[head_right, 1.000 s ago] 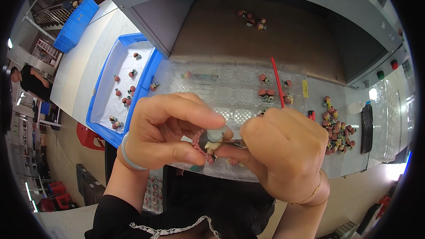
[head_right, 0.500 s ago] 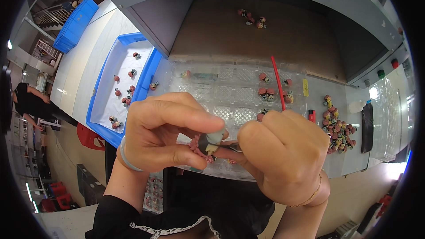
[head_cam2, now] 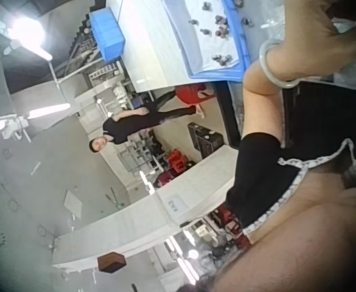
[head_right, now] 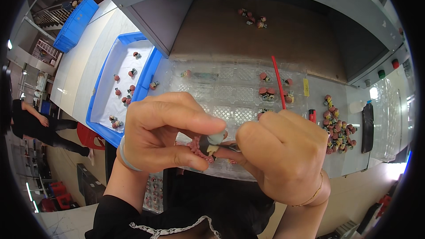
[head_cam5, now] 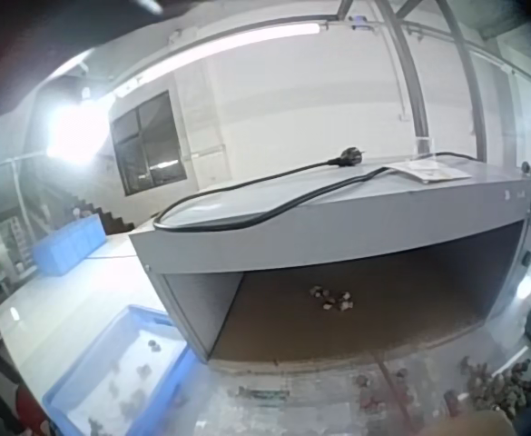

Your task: Painting and detailing small ceramic figurines at a workbench.

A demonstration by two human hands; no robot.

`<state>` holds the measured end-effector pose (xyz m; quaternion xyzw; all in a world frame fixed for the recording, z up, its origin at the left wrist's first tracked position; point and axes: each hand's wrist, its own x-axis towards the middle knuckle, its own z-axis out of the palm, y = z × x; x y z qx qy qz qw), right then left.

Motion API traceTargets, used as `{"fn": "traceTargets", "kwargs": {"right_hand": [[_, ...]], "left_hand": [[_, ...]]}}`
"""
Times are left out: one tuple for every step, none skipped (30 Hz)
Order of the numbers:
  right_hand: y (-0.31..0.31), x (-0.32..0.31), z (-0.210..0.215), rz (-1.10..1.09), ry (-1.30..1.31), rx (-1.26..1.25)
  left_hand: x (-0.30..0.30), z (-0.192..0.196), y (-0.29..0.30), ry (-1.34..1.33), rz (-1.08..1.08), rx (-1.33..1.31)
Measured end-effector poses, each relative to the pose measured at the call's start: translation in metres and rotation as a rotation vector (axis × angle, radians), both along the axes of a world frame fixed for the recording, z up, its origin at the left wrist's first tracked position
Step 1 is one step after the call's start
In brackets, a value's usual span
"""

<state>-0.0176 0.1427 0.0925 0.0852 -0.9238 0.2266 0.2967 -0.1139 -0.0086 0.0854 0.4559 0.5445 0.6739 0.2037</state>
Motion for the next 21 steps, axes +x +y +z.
{"fn": "traceTargets", "kwargs": {"right_hand": [[0.0007,-0.0002,0.0003,-0.001,0.000,0.000],[0.0012,-0.0007,0.0008,0.033,-0.011,-0.015],[0.0015,-0.0011,0.0011,0.066,-0.021,-0.030],[0.0009,-0.0019,0.0007,0.067,-0.021,-0.031],[0.0007,-0.0026,-0.0002,0.052,-0.007,-0.049],[0.0006,-0.0029,-0.0006,0.038,0.007,-0.067],[0.0006,-0.0021,-0.0002,0.038,0.007,-0.067],[0.0001,-0.0010,0.0003,0.026,0.001,-0.055],[-0.0001,-0.0004,0.0005,0.013,-0.004,-0.044],[0.0000,-0.0004,0.0000,0.014,-0.004,-0.043],[0.0002,-0.0005,-0.0005,0.010,-0.003,-0.033],[0.0003,-0.0005,-0.0007,0.007,-0.001,-0.023],[0.0001,-0.0005,-0.0007,0.007,-0.001,-0.023],[-0.0004,-0.0004,-0.0006,0.003,0.000,-0.022],[-0.0008,-0.0002,-0.0006,-0.002,0.000,-0.021],[-0.0008,0.0000,-0.0007,-0.002,-0.001,-0.021],[-0.0007,0.0005,-0.0007,-0.004,-0.007,-0.021],[-0.0006,0.0008,-0.0007,-0.005,-0.013,-0.020],[-0.0004,0.0010,-0.0007,-0.006,-0.014,-0.020],[-0.0002,0.0009,-0.0006,-0.003,-0.014,-0.012],[0.0000,0.0008,-0.0006,-0.001,-0.014,-0.004]], "left_hand": [[-0.0008,-0.0001,-0.0002,-0.012,-0.014,-0.006],[-0.0012,0.0000,-0.0007,-0.023,-0.026,-0.014],[-0.0007,-0.0002,-0.0006,-0.022,-0.026,-0.014],[0.0003,-0.0006,-0.0001,-0.043,-0.010,-0.003],[0.0009,-0.0010,0.0008,-0.064,0.004,0.009],[0.0008,-0.0009,0.0009,-0.064,0.003,0.010],[0.0005,-0.0007,0.0010,-0.046,-0.005,0.014],[0.0003,-0.0007,0.0007,-0.027,-0.012,0.018],[0.0004,-0.0011,0.0007,-0.027,-0.011,0.018],[0.0007,-0.0018,0.0009,-0.043,-0.013,0.019],[0.0009,-0.0019,0.0009,-0.058,-0.013,0.020],[0.0012,-0.0015,0.0007,-0.057,-0.012,0.020],[0.0016,-0.0011,0.0006,-0.064,-0.007,0.017],[0.0018,-0.0007,0.0005,-0.071,-0.003,0.014],[0.0019,-0.0004,0.0005,-0.071,-0.003,0.014],[0.0019,-0.0003,0.0005,-0.051,0.004,0.017],[0.0018,-0.0002,0.0007,-0.031,0.009,0.020],[0.0018,-0.0003,0.0009,-0.032,0.008,0.020],[0.0016,-0.0006,0.0010,-0.016,0.011,0.022],[0.0015,-0.0007,0.0011,0.001,0.015,0.023],[0.0015,-0.0009,0.0011,0.001,0.015,0.023]]}}
